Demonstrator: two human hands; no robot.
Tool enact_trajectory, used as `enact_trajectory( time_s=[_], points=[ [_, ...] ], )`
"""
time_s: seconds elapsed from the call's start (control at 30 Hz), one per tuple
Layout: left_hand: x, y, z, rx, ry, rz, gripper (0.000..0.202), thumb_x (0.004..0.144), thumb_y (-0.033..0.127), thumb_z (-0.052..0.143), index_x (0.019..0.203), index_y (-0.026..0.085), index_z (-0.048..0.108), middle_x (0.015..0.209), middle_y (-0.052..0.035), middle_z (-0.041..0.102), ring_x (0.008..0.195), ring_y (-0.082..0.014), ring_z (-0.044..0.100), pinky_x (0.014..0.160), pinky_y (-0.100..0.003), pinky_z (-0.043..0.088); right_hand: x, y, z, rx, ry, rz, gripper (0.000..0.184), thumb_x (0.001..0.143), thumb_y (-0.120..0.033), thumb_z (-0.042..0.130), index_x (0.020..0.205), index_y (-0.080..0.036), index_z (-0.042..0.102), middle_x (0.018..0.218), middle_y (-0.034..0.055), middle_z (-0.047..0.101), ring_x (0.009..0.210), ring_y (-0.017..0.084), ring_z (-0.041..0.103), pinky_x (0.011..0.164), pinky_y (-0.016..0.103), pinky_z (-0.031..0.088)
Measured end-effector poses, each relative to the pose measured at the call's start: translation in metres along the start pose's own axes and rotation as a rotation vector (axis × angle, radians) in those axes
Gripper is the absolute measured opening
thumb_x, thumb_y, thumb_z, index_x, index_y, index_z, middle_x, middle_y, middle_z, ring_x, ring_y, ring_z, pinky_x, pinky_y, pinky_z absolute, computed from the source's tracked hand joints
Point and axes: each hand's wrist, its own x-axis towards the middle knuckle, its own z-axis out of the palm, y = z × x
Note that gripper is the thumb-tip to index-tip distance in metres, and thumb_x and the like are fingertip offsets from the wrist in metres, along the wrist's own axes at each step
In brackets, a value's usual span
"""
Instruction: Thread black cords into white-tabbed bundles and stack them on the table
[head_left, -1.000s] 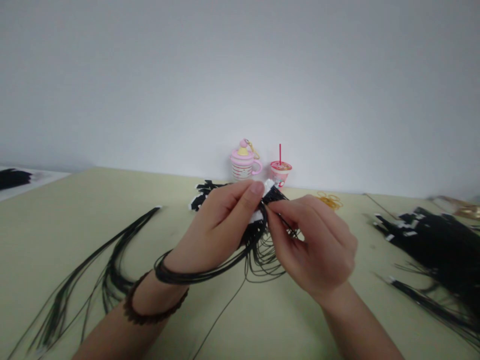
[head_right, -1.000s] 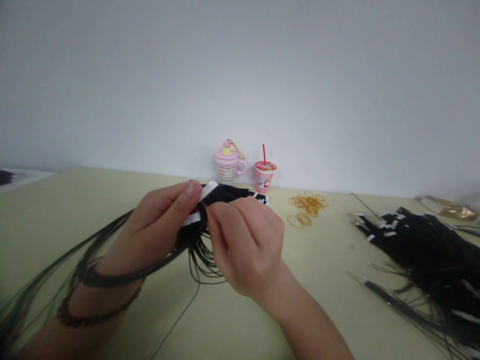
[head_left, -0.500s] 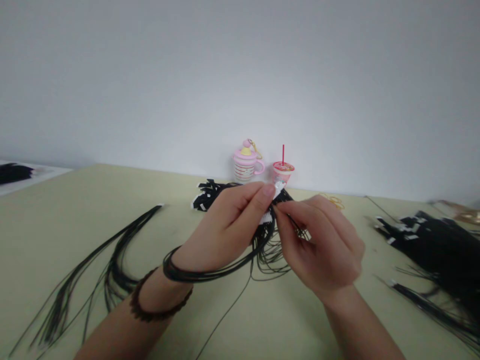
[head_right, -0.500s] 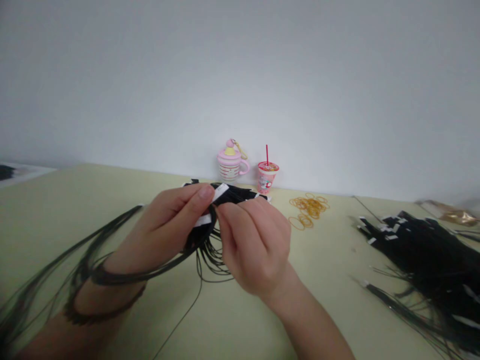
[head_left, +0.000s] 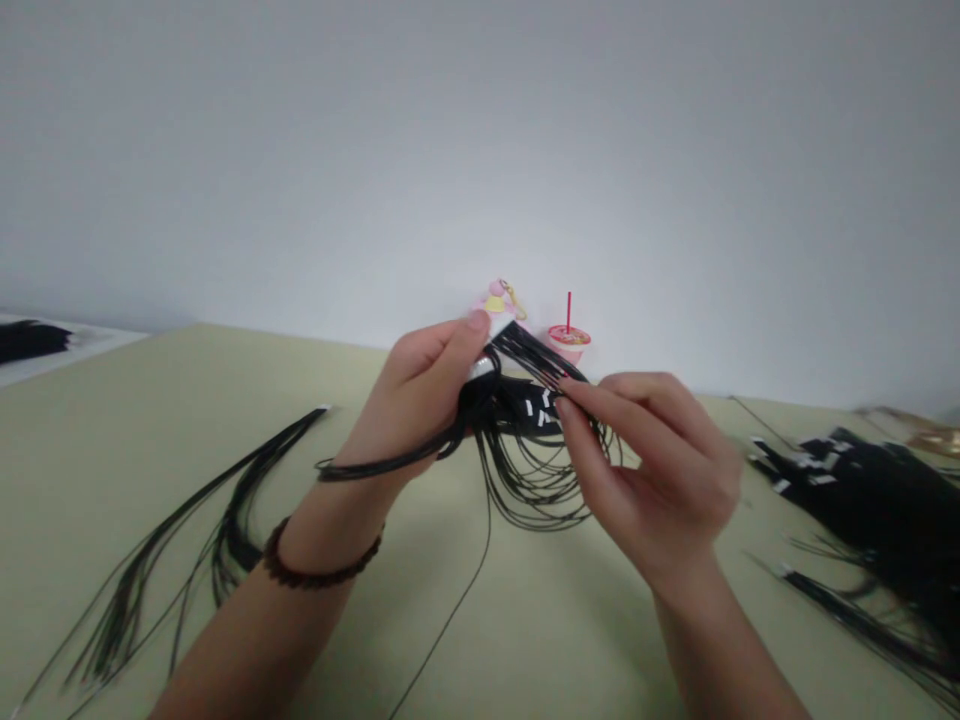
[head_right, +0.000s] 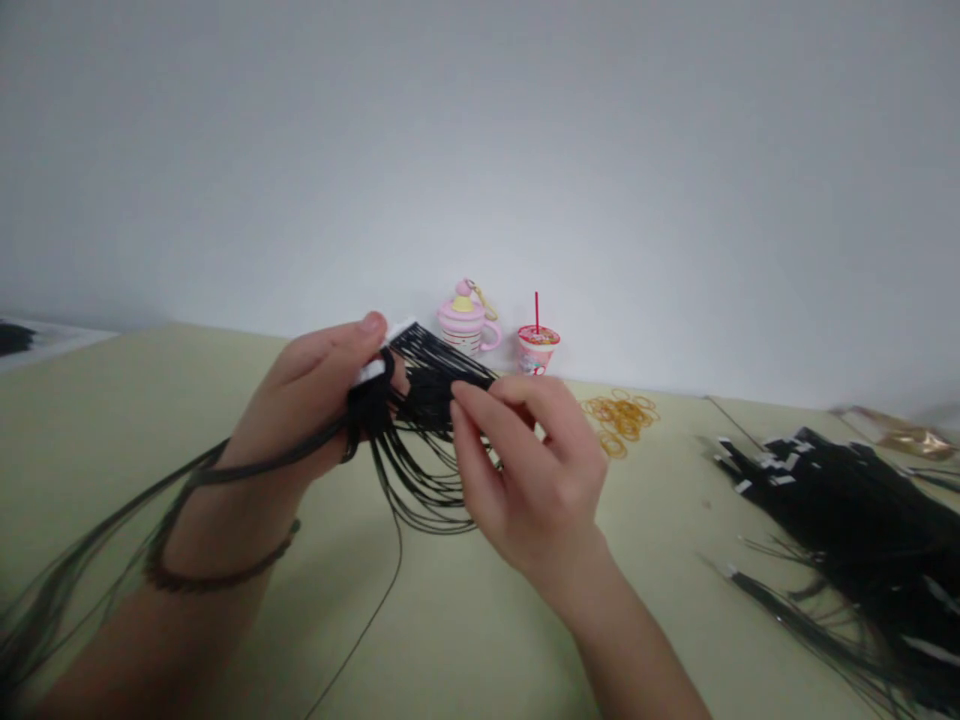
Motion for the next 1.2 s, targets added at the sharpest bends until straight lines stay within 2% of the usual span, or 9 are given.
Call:
enact_trajectory(
  time_s=[0.1,0.2,0.33,0.43,0.7,0.83,0.93,1.07,1.2],
  points=[
    [0.01,-0.007,0.002,-0.129,0.125,-0.093,0.034,0.086,0.038,0.046,0.058,0.017,0.05,0.045,0.0033,0.044,0.033,-0.0061,0.037,0.031,-0.018,0.027,0.0,-0.006,-0.004,-0.043,0.074,0.076,0.027,0.07,-0.008,0.067,0.097,-0.013,0.068,0.099,0.0112,0.058,0.091,0.02,0.056,0.074,0.035,0.049],
    [0.016,-0.014,0.004,-0.169,0.211,-0.112,0.034,0.085,0.037,0.049,0.056,0.018,0.048,0.043,0.0036,0.041,0.031,-0.0067,0.037,0.028,-0.019,0.027,-0.001,-0.017,-0.008,0.217,0.057,0.147,0.024,0.07,-0.003,0.063,0.091,-0.014,0.065,0.094,0.0073,0.058,0.087,0.017,0.057,0.074,0.032,0.049],
    [0.018,-0.015,0.003,-0.275,0.252,-0.159,0.032,0.086,0.033,0.048,0.058,0.017,0.049,0.043,0.0036,0.044,0.03,-0.0064,0.039,0.028,-0.018,0.027,-0.001,-0.023,-0.009,0.601,-0.58,0.142,0.015,0.071,-0.004,0.059,0.078,-0.017,0.056,0.073,-0.0031,0.058,0.066,0.008,0.055,0.061,0.021,0.045],
    [0.02,-0.01,-0.001,-0.386,0.288,-0.236,0.032,0.088,0.031,0.045,0.06,0.017,0.048,0.043,0.0044,0.045,0.03,-0.0054,0.039,0.028,-0.017,0.029,-0.002,-0.018,-0.003,0.332,-0.915,0.109,0.007,0.079,-0.014,0.055,0.073,-0.017,0.053,0.067,-0.0035,0.056,0.061,0.008,0.053,0.058,0.023,0.04],
    [0.023,-0.006,-0.005,-0.41,0.339,-0.368,0.032,0.088,0.036,0.047,0.062,0.017,0.046,0.04,0.0056,0.044,0.028,-0.0049,0.039,0.028,-0.016,0.03,-0.007,-0.003,0.005,0.001,-0.994,-0.041,0.033,0.081,-0.012,0.051,0.112,-0.023,0.052,0.078,-0.0007,0.063,0.064,0.013,0.057,0.057,0.025,0.033],
    [0.022,-0.01,-0.005,-0.346,0.318,-0.287,0.033,0.087,0.037,0.047,0.06,0.018,0.046,0.041,0.006,0.042,0.028,-0.0051,0.037,0.027,-0.017,0.027,-0.006,-0.007,0.003,-0.049,-1.031,-0.136,0.012,0.083,-0.01,0.051,0.078,-0.018,0.059,0.07,-0.0008,0.061,0.063,0.012,0.056,0.054,0.026,0.032],
    [0.023,-0.019,-0.005,-0.243,0.304,-0.091,0.035,0.087,0.037,0.046,0.057,0.019,0.045,0.042,0.006,0.038,0.031,-0.0059,0.035,0.029,-0.02,0.026,-0.002,-0.009,-0.007,0.07,-1.03,-0.143,0.014,0.086,-0.013,0.051,0.077,-0.018,0.061,0.068,-0.0019,0.061,0.061,0.01,0.056,0.055,0.023,0.037],
    [0.028,-0.033,-0.011,0.102,0.302,0.19,0.039,0.087,0.04,0.045,0.054,0.019,0.041,0.046,0.0046,0.036,0.04,-0.0078,0.034,0.037,-0.022,0.025,0.008,-0.001,-0.03,0.324,-0.9,-0.132,0.015,0.088,-0.017,0.053,0.095,-0.019,0.066,0.076,-0.0001,0.063,0.067,0.007,0.059,0.06,0.019,0.045],
    [0.034,-0.039,-0.017,0.324,0.294,0.318,0.04,0.088,0.034,0.045,0.052,0.019,0.04,0.048,0.0035,0.035,0.047,-0.0091,0.033,0.043,-0.023,0.025,0.015,0.017,-0.052,0.408,-0.543,0.07,0.023,0.081,-0.012,0.062,0.1,-0.022,0.069,0.083,0.0027,0.056,0.069,0.009,0.057,0.051,0.022,0.044]
  ],
)
